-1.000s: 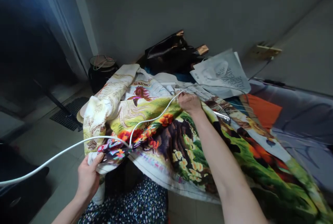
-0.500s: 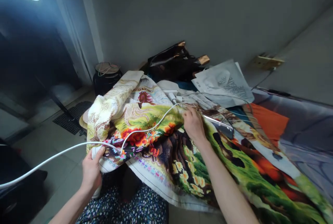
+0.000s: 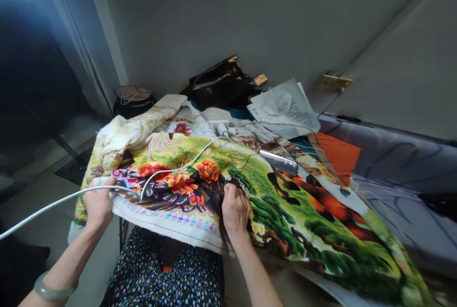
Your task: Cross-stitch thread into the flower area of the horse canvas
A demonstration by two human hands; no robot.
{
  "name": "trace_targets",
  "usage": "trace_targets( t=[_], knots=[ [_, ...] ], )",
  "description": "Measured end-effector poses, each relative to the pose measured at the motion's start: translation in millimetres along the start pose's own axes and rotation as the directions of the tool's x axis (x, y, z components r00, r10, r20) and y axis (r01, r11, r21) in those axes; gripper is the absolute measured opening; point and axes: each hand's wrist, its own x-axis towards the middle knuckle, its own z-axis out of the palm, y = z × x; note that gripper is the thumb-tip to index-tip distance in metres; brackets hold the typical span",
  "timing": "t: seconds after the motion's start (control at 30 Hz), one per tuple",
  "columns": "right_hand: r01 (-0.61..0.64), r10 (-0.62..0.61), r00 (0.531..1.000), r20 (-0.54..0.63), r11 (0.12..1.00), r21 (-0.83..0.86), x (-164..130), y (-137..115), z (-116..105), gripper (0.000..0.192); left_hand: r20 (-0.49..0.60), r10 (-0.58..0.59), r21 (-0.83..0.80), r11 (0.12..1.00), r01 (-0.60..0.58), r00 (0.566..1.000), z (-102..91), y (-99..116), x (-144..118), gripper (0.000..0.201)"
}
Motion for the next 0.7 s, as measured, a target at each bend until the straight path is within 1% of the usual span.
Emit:
trace_targets(
  t=[0.1, 0.2, 0.27, 0.33, 0.43, 0.5, 0.57, 0.6, 0.67, 0.7],
  knots=[
    [0.046, -0.046, 0.999, 0.018, 0.999, 0.015, 7, 25, -6, 0.032, 0.039, -0.096, -0.075, 0.992, 0.098, 0.995, -5.3, -5, -11, 0.025],
    [0.122, -0.127, 0.988, 0.082, 0.990, 0.064, 16, 65, -16, 0.035, 0.099, -0.239, -0.108, 0.963, 0.249, 0.966, -9.4, -14, -36, 0.031],
    [0.144, -0.154, 0.980, 0.129, 0.986, 0.086, 24, 93, -21, 0.037, 0.174, -0.338, -0.112, 0.926, 0.360, 0.925, -9.4, -21, -57, 0.031],
    [0.139, -0.152, 0.973, 0.176, 0.987, 0.083, 33, 114, -23, 0.037, 0.253, -0.422, -0.112, 0.881, 0.460, 0.870, -7.9, -27, -77, 0.028],
    [0.114, -0.126, 0.958, 0.259, 0.992, 0.061, 45, 127, -23, 0.033, 0.338, -0.498, -0.145, 0.811, 0.567, 0.799, -6.5, -32, -100, 0.026],
    [0.094, -0.106, 0.945, 0.308, 0.994, 0.053, 51, 125, -30, 0.029, 0.372, -0.562, -0.206, 0.726, 0.657, 0.738, -7.3, -33, -107, 0.024],
    [0.074, -0.084, 0.941, 0.328, 0.996, 0.044, 56, 113, -46, 0.026, 0.411, -0.620, -0.262, 0.622, 0.738, 0.668, -8.7, -32, -110, 0.023],
    [0.059, -0.071, 0.945, 0.319, 0.997, 0.046, 57, 101, -58, 0.026, 0.437, -0.635, -0.279, 0.578, 0.767, 0.638, -9.0, -32, -111, 0.023],
    [0.022, -0.048, 0.961, 0.273, 0.995, 0.097, 57, 68, -83, 0.024, 0.485, -0.637, -0.275, 0.539, 0.796, 0.599, -8.3, -30, -113, 0.022],
    [-0.030, -0.020, 0.972, 0.233, 0.977, 0.209, 54, 47, -94, 0.021, 0.504, -0.637, -0.258, 0.534, 0.805, 0.584, -7.4, -30, -114, 0.021]
  ],
)
